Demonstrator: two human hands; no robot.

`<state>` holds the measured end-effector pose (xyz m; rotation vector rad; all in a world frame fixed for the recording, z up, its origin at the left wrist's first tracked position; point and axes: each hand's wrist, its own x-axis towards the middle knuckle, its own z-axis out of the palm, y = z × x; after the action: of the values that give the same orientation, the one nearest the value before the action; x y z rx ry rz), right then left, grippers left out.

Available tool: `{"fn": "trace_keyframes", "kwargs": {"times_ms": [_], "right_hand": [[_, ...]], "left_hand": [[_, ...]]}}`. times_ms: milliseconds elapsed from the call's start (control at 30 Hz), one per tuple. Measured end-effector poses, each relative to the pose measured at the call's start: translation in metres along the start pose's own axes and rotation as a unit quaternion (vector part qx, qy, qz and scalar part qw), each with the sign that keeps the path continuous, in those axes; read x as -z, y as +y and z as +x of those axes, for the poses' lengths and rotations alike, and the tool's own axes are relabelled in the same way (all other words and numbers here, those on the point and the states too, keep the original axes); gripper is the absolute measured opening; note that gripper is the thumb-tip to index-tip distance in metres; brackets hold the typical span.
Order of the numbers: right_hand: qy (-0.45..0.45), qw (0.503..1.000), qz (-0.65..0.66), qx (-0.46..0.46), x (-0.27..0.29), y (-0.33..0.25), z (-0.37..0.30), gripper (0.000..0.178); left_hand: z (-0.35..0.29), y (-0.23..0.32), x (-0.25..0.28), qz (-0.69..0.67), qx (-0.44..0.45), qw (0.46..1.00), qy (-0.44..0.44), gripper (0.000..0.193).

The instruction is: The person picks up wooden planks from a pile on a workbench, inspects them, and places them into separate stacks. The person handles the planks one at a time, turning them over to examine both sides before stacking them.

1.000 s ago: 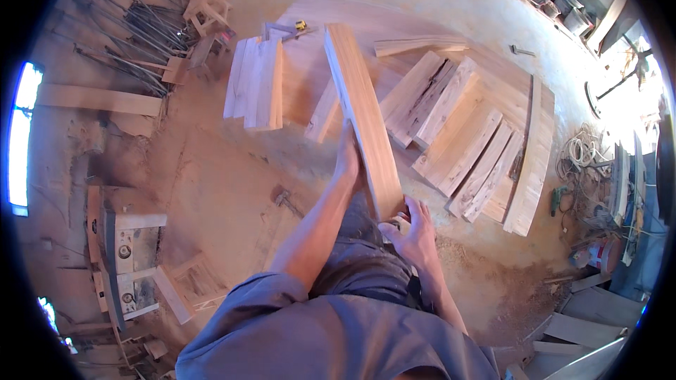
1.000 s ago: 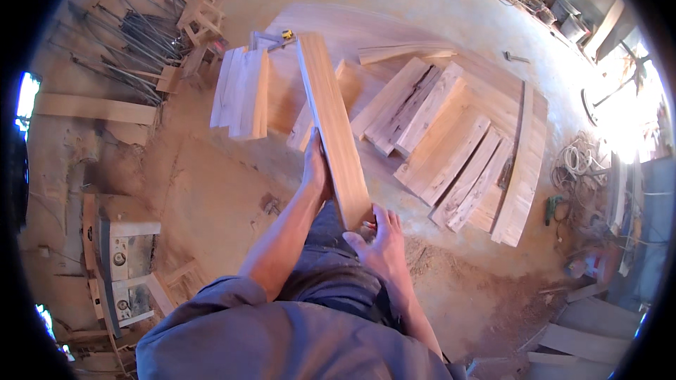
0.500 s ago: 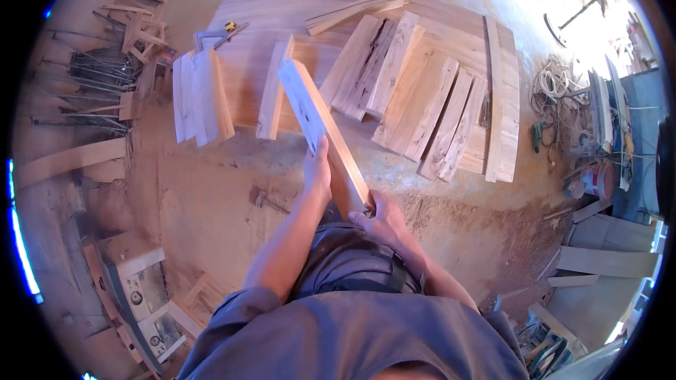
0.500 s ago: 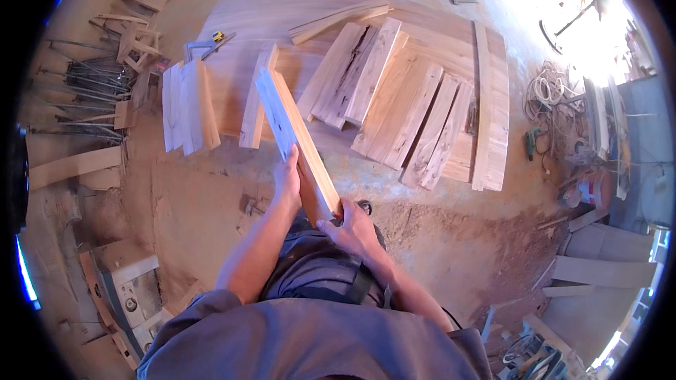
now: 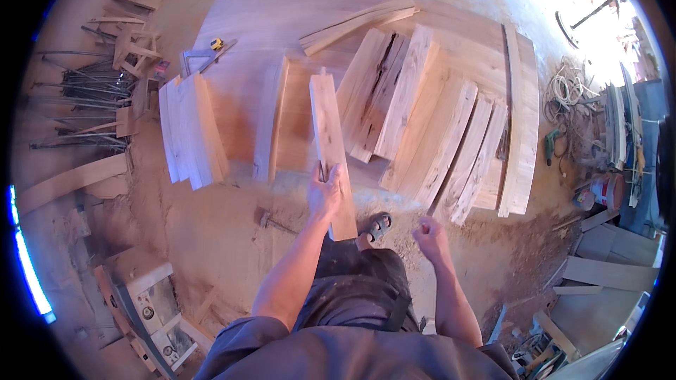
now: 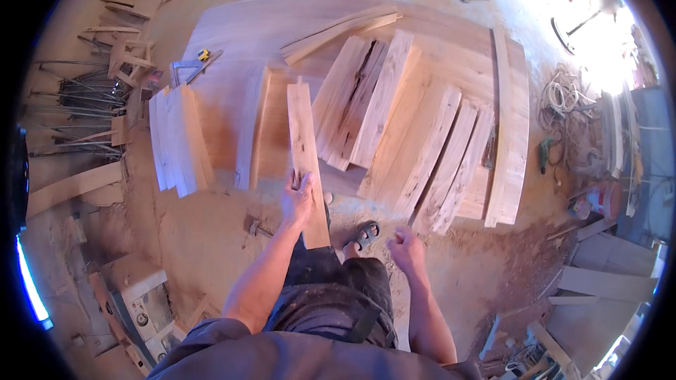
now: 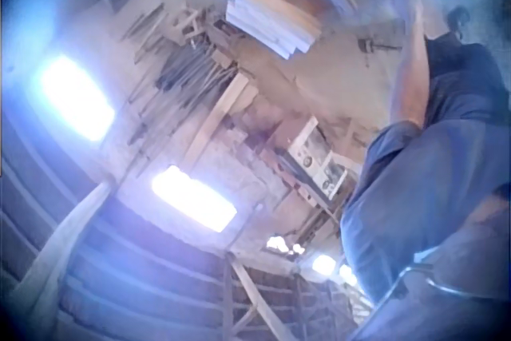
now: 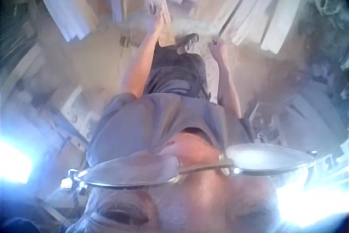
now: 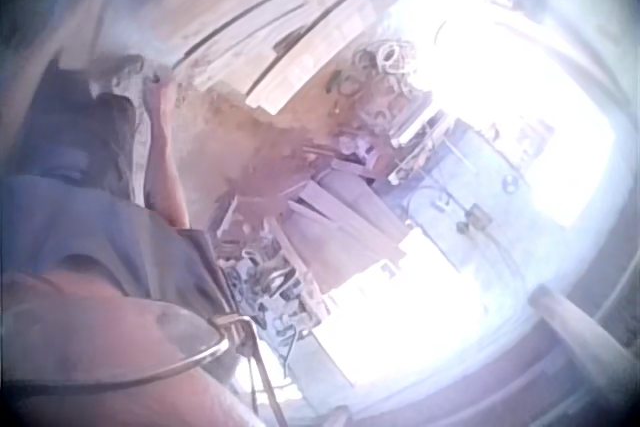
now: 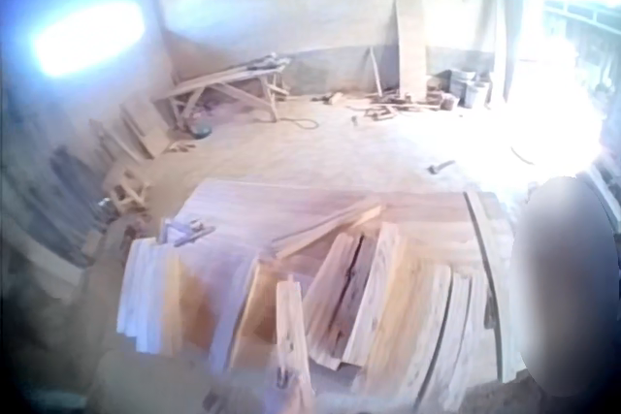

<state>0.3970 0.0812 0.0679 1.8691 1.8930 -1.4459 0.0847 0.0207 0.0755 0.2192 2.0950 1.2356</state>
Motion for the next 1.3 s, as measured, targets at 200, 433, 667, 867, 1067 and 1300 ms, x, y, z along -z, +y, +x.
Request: {"fn": "trace_keyframes", "kwargs": {"times_ms": [200, 433, 667, 867, 1067, 1300], "right_hand": [[0.261, 0.955, -0.132, 0.050, 0.047, -0.031, 0.135, 0.027], [0.407, 0.901, -0.138, 0.064, 0.026, -0.069, 0.231, 0.028], [0.451, 0.869, -0.180, 0.092, 0.009, -0.053, 0.250, 0.032], [0.436, 0.861, -0.174, 0.195, 0.009, -0.030, 0.249, 0.039], [0.439, 0.863, -0.230, 0.095, 0.005, -0.024, 0.256, 0.032], [0.443, 0.873, -0.193, 0.064, 0.008, -0.065, 0.246, 0.028]], "left_hand": [[0.088, 0.017, -0.008, 0.271, -0.133, 0.949, 0.090, 0.068], [0.175, 0.041, -0.004, 0.404, -0.253, 0.873, 0.099, 0.073], [0.225, 0.022, 0.008, 0.452, -0.311, 0.832, 0.086, 0.072], [0.242, 0.018, -0.017, 0.382, -0.278, 0.880, 0.042, 0.062], [0.231, 0.023, -0.036, 0.338, -0.227, 0.906, 0.114, 0.056], [0.214, -0.002, -0.041, 0.427, -0.217, 0.869, 0.123, 0.050]]}}
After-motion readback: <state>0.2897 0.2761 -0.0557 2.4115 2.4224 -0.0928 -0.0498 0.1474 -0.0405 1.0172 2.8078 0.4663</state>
